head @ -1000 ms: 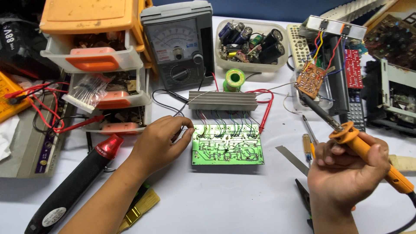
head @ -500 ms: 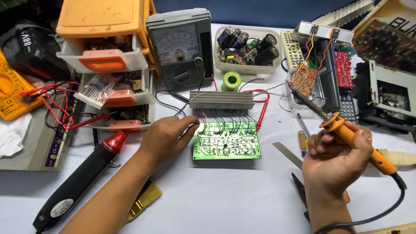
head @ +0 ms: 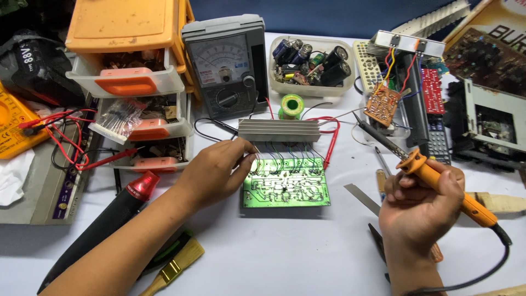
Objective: The person uses a soldering iron to work on a green circuit board, applying solder to various connection points. They handle the board with both hands, turning it over to access different sides, and use pliers to trim excess wire. The workspace is cluttered with electronic components and tools.
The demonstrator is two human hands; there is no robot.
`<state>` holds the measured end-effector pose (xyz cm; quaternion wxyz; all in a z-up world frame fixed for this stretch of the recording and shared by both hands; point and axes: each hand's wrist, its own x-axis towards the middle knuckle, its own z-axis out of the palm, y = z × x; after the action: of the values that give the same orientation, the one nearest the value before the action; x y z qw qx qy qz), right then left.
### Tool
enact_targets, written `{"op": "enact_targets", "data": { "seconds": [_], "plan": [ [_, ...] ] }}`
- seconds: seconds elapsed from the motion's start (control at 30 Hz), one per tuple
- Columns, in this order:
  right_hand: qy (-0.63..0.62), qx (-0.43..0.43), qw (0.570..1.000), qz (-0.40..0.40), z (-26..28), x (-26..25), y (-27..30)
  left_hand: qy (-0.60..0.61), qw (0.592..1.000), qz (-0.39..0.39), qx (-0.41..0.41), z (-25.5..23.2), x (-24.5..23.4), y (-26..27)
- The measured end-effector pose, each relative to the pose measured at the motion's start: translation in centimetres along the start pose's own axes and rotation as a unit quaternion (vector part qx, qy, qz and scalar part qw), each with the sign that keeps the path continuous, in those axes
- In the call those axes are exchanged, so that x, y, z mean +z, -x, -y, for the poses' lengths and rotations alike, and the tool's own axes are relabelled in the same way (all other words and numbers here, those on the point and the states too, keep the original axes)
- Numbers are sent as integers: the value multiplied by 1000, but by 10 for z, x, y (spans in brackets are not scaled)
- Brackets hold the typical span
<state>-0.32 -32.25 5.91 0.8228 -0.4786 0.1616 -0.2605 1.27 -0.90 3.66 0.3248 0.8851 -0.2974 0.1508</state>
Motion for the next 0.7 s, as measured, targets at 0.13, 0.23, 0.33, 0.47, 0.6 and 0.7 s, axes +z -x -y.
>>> {"op": "enact_targets", "data": {
  "seconds": [0.13,0.23,0.33,0.47,0.6,0.7],
  "plan": [
    [14,7,1000,9,-1,-1,3,23,999,2,25,4,-3,5],
    [53,3,999,9,5,2,9,22,999,4,46,7,-4,10],
    [53,36,998,24,10,4,11,36,999,16,24,8,-5,13],
    [84,17,995,55,8,4,10,21,999,19,27,7,-8,14],
    [107,3,991,75,2,17,15,-4,999,31,30,11,-9,18],
    [99,-11,988,117,4,31,22,-75,995,62,13,15,-10,22]
  ]
}}
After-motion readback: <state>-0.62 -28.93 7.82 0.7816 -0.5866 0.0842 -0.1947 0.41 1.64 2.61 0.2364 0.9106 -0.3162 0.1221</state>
